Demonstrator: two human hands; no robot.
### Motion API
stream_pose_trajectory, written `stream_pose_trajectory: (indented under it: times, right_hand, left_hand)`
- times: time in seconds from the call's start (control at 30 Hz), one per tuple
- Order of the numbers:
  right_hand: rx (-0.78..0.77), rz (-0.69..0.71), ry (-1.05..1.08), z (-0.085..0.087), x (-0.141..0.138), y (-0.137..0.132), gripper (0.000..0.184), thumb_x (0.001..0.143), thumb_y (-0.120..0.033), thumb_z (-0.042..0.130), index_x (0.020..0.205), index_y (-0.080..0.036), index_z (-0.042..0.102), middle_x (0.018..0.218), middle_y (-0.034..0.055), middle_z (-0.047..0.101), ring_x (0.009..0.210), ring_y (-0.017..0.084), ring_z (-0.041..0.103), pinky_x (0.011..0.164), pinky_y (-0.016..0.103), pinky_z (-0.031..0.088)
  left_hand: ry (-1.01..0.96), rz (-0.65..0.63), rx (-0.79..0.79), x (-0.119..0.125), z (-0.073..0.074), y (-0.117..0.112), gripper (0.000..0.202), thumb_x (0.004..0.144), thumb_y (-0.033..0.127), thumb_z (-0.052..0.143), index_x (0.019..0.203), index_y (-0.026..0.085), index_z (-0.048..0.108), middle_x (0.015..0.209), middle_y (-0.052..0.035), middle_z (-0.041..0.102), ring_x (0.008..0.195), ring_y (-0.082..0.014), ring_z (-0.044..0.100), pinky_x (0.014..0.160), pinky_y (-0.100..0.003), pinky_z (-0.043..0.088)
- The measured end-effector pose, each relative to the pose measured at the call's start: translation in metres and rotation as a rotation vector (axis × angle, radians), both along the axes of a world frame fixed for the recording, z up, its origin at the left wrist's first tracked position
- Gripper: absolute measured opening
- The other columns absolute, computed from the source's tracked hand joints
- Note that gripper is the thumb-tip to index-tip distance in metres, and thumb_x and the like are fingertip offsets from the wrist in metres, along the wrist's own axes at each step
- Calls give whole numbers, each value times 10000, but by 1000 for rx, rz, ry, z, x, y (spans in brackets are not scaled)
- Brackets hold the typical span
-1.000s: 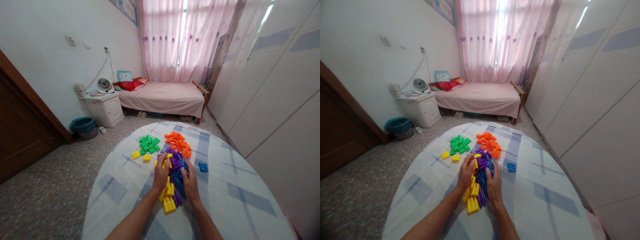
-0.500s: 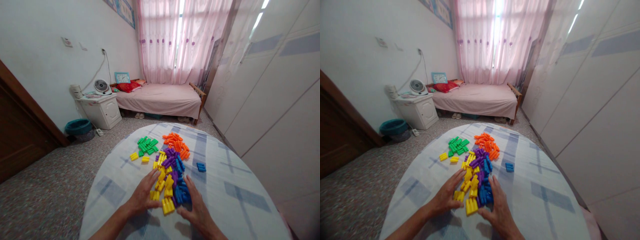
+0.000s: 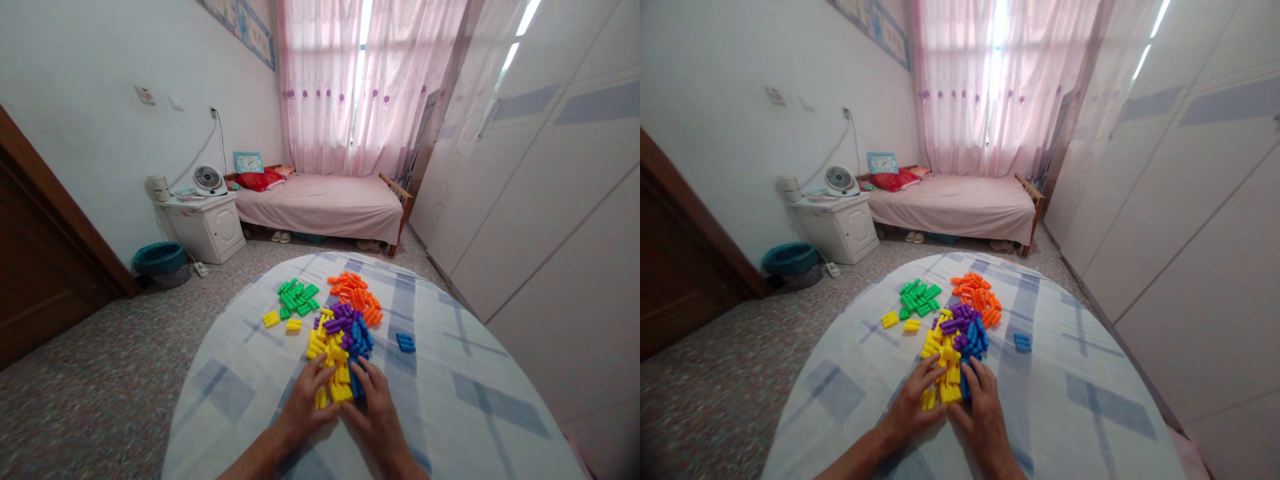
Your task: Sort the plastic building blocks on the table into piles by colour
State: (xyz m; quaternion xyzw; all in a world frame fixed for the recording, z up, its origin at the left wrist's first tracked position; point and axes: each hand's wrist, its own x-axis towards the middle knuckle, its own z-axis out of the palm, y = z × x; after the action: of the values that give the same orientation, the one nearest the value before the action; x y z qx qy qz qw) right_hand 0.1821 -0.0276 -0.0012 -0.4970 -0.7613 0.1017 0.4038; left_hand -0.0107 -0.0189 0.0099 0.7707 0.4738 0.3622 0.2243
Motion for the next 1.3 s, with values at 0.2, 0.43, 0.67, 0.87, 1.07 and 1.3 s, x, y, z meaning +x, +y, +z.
stream_pose_trajectory:
  times: [0.2,0.43,0.67,0.87,1.07,1.3]
  right_hand:
    - [-170,-100,287,36,-18,40,362,790,-298,542,1136,-200,583,1129,91,624,1063,236,584,938,414,466]
    - [-211,-87,212,68,-12,95,510,756,-334,548,1234,-161,539,1243,110,582,1165,244,525,1025,428,381]
    - [-202,-123,129,69,45,147,449,865,-469,408,1203,-217,562,1260,83,575,1194,223,501,1037,430,367]
    - [-118,-151,-55,26,99,252,457,872,-446,332,1212,-251,566,1277,87,572,1217,262,487,1028,498,362]
    - [-120,-87,-81,5,97,338,419,854,-361,317,1076,-199,633,1260,124,589,1207,266,499,1071,545,264]
    - [-192,112,-10,4,52,364,336,786,-437,517,960,-210,694,1216,112,624,1189,269,519,1073,517,262]
  left_hand:
    - [-247,154,-47,30,42,44,307,718,210,643,1025,202,638,1122,-79,611,1041,-210,585,889,-367,510]
    - [-214,178,79,43,75,108,206,829,327,557,960,201,653,1007,-58,644,980,-187,601,909,-368,488]
    - [-38,438,190,-86,32,159,392,910,418,366,1095,178,615,1237,-106,568,1196,-218,499,1047,-436,392]
    - [351,413,195,-191,-27,206,423,896,338,307,1170,177,587,1292,-127,562,1283,-258,432,1074,-520,323]
    - [427,271,77,-162,-28,253,446,923,321,274,1299,248,503,1419,-66,450,1388,-292,249,1088,-582,219]
    - [115,89,-155,-100,-5,284,571,932,514,220,1369,212,430,1438,-47,422,1379,-220,287,1145,-446,202]
